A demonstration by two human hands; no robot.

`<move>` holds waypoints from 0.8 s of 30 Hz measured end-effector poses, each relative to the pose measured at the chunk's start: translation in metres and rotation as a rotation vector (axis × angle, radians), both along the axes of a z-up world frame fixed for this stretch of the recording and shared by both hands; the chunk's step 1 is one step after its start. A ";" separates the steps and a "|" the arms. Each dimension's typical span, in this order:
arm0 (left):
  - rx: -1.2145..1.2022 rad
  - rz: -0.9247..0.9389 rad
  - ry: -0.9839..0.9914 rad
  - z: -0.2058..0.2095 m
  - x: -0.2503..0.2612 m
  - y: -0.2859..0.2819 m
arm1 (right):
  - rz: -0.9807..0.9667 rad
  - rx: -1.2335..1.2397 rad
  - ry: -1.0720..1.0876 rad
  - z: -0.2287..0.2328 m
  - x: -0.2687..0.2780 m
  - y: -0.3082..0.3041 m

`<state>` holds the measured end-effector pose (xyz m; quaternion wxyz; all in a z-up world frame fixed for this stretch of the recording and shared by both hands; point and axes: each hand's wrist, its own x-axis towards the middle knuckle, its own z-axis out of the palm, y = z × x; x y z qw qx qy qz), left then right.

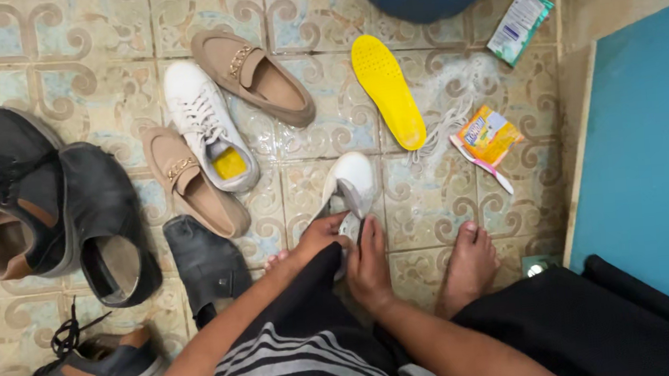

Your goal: The person scrubs a white shoe with a brush and cleaning product on a tiled floor. They then rinse the shoe and a yellow insole with water from a blue bucket using a plastic dipper.

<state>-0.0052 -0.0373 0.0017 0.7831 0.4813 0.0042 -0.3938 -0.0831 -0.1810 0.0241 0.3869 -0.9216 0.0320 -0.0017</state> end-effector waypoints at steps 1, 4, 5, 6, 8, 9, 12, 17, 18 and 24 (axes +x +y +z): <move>0.077 0.014 -0.073 0.007 -0.002 -0.001 | -0.045 0.015 0.001 0.002 0.005 -0.003; 0.379 -0.029 -0.245 0.044 -0.004 0.009 | -0.137 0.054 -0.073 0.005 0.048 -0.014; 0.521 -0.106 -0.269 0.059 -0.005 0.015 | -0.141 0.005 -0.104 0.007 0.066 -0.021; 0.662 -0.183 -0.294 0.072 -0.005 0.019 | -0.143 -0.044 -0.138 0.011 0.085 -0.029; 0.803 -0.340 -0.469 0.087 -0.003 0.022 | -0.232 0.030 -0.184 0.020 0.119 -0.046; 0.871 -0.419 -0.559 0.089 -0.003 0.023 | -0.226 0.042 -0.232 0.026 0.134 -0.055; 0.916 -0.769 -0.772 0.084 -0.005 0.027 | -0.267 0.050 -0.244 0.044 0.158 -0.082; 0.797 -0.527 -0.797 0.114 0.026 0.034 | -0.346 0.315 -0.202 0.077 0.170 -0.094; 0.619 -0.327 -0.434 0.131 0.031 0.039 | -0.349 0.408 -0.187 0.085 0.173 -0.090; -0.122 0.156 -0.108 0.201 0.092 0.052 | 0.007 0.584 -0.107 0.166 0.192 -0.039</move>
